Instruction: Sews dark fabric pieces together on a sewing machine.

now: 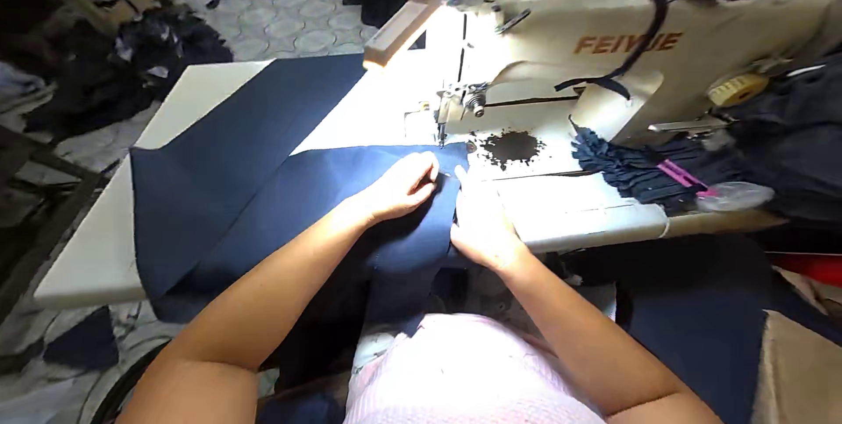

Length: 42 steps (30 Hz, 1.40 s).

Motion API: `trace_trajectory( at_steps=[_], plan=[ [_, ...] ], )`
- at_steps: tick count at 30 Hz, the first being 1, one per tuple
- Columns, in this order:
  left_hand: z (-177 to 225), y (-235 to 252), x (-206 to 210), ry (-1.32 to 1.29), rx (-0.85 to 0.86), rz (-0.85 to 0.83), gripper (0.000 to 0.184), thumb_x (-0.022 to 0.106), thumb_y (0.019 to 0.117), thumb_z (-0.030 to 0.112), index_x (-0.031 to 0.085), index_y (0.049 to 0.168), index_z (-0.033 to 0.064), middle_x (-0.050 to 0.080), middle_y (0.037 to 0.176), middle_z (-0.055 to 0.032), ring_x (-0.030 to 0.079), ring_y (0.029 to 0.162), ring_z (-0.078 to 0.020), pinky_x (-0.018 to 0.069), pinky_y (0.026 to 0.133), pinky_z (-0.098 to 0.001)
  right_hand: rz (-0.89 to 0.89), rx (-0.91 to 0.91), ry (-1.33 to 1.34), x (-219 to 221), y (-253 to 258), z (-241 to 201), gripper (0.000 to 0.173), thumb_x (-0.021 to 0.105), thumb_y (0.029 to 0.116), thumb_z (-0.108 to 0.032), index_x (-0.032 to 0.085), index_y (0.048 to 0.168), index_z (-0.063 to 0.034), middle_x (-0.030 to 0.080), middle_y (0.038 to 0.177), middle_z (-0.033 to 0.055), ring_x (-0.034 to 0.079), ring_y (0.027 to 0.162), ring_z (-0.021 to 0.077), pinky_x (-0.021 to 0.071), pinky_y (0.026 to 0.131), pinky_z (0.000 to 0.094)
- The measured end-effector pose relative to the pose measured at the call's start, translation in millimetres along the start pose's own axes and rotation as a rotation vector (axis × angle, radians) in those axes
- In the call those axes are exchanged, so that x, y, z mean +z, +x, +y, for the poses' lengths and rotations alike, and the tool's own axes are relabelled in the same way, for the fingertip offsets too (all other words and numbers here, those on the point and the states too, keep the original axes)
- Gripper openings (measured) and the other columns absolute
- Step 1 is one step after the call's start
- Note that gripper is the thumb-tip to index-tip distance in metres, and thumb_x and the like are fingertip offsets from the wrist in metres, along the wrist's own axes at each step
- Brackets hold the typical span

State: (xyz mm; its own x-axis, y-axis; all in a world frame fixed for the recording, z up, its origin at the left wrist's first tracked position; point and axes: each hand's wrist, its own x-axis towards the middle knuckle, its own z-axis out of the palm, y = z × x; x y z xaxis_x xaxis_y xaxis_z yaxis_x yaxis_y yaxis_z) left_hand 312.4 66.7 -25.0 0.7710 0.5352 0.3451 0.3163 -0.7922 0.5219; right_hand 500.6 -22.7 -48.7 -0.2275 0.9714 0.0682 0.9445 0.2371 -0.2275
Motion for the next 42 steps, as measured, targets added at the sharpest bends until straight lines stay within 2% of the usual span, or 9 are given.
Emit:
trace_trajectory(
  at_steps=[3,5,7,10,13,16,22,28,42],
  plan=[
    [-15,14,-2,-0.152,-0.050,-0.025,0.027,0.062,0.0935,0.003,0.057,0.119,-0.0041,0.064,0.105,-0.0148,0.063,0.098,-0.0190,0.0521,0.090,-0.0346,0.099,-0.049,0.106,6,-1,5,0.045,0.050,0.0965,-0.024,0.066,0.129,0.0035,0.044,0.158,0.0196,0.028,0.155,0.0340,0.0174,0.125,0.0568],
    [-21,20,0,-0.228,-0.082,0.033,0.027,0.066,0.0909,0.001,0.059,0.117,-0.0022,0.065,0.101,-0.0087,0.061,0.091,-0.0102,0.0520,0.084,-0.0272,0.421,-0.170,0.354,17,-6,10,0.028,0.052,0.0995,-0.013,0.074,0.104,0.0022,0.069,0.128,0.0187,0.058,0.132,0.0308,0.0420,0.114,0.0511],
    [-30,25,5,-0.256,-0.076,0.119,0.014,0.066,0.0895,0.000,0.063,0.103,-0.0004,0.066,0.094,-0.0048,0.062,0.085,-0.0050,0.0519,0.079,-0.0223,0.516,-0.232,0.631,18,-11,13,0.032,0.050,0.1030,-0.012,0.072,0.122,0.0019,0.076,0.110,0.0123,0.071,0.104,0.0200,0.0551,0.094,0.0401],
    [-37,31,12,-0.209,-0.083,0.216,0.007,0.064,0.0926,0.000,0.071,0.094,-0.0004,0.069,0.093,-0.0055,0.064,0.089,-0.0048,0.0521,0.084,-0.0223,0.378,-0.194,0.788,9,-19,10,0.049,0.062,0.0998,-0.018,0.055,0.144,0.0028,0.072,0.090,0.0084,0.067,0.079,0.0119,0.0572,0.078,0.0287],
    [-38,38,16,-0.070,-0.102,0.238,0.016,0.061,0.0949,0.001,0.077,0.095,0.0009,0.074,0.092,-0.0083,0.068,0.090,-0.0095,0.0530,0.087,-0.0275,0.369,-0.099,0.699,3,-22,4,0.035,0.068,0.0881,-0.008,0.073,0.121,0.0019,0.070,0.075,0.0082,0.063,0.063,0.0121,0.0557,0.065,0.0268],
    [-40,44,19,0.059,-0.118,0.217,0.018,0.061,0.0950,0.001,0.078,0.099,0.0006,0.074,0.095,-0.0147,0.069,0.094,-0.0242,0.0525,0.088,-0.0413,0.318,0.014,0.521,-6,-19,10,0.025,0.059,0.0889,-0.005,0.079,0.104,-0.0016,0.070,0.074,0.0089,0.063,0.062,0.0168,0.0534,0.061,0.0341],
    [-37,34,20,0.075,-0.144,0.205,0.017,0.063,0.0941,0.003,0.079,0.098,0.0032,0.072,0.092,-0.0124,0.067,0.093,-0.0236,0.0509,0.086,-0.0417,0.205,0.010,0.369,-8,-26,5,0.026,0.065,0.0934,-0.018,0.078,0.109,-0.0026,0.073,0.081,0.0124,0.071,0.073,0.0274,0.0572,0.068,0.0469],
    [-39,25,15,0.092,-0.128,0.083,0.029,0.056,0.0958,0.003,0.080,0.111,0.0108,0.065,0.091,-0.0094,0.062,0.088,-0.0220,0.0485,0.079,-0.0399,0.228,0.014,0.291,-6,-36,-10,0.030,0.065,0.0909,-0.016,0.078,0.114,-0.0012,0.072,0.076,0.0123,0.069,0.066,0.0277,0.0559,0.060,0.0451],
    [-35,35,17,0.146,-0.169,0.052,0.033,0.054,0.0953,-0.001,0.080,0.111,0.0112,0.065,0.094,-0.0125,0.063,0.090,-0.0267,0.0490,0.078,-0.0447,0.258,0.039,0.299,-3,-35,-7,0.032,0.065,0.0904,-0.015,0.076,0.115,0.0017,0.070,0.071,0.0108,0.065,0.060,0.0247,0.0549,0.059,0.0419]
  ],
)
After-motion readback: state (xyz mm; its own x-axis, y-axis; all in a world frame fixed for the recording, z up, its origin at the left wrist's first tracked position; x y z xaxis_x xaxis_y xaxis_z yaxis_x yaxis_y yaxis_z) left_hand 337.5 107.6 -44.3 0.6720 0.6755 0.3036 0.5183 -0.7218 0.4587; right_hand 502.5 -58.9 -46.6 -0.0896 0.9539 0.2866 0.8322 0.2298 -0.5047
